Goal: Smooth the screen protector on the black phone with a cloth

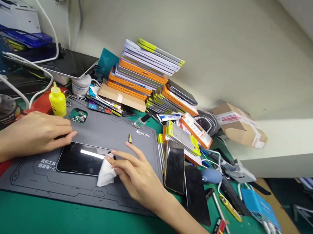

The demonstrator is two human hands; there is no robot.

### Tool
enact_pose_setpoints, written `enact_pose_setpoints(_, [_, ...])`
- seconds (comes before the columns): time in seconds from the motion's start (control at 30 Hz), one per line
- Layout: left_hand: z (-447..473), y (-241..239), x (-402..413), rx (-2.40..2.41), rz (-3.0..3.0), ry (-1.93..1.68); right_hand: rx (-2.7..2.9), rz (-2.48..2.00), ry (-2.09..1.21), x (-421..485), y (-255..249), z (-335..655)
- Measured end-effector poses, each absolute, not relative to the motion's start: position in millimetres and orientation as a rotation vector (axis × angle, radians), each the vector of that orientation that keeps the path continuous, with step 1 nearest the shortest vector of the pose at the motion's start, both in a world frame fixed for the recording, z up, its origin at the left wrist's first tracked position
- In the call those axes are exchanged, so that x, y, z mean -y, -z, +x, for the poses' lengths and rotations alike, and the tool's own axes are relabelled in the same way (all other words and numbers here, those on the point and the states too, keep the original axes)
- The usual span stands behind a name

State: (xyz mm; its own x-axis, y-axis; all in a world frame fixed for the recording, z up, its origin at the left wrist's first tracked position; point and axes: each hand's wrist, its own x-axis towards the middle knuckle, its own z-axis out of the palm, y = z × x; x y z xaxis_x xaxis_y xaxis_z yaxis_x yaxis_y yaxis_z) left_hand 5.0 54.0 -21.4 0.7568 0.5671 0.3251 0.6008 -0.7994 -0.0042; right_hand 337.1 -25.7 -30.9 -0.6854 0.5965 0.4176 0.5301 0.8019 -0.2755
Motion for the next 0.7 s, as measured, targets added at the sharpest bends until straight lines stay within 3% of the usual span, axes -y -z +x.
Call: enact_pose_setpoints(0.7, [6, 23, -52, 0.986, -2.861, 0.509, 2.533, -0.81, -0.08, 16, 35, 346])
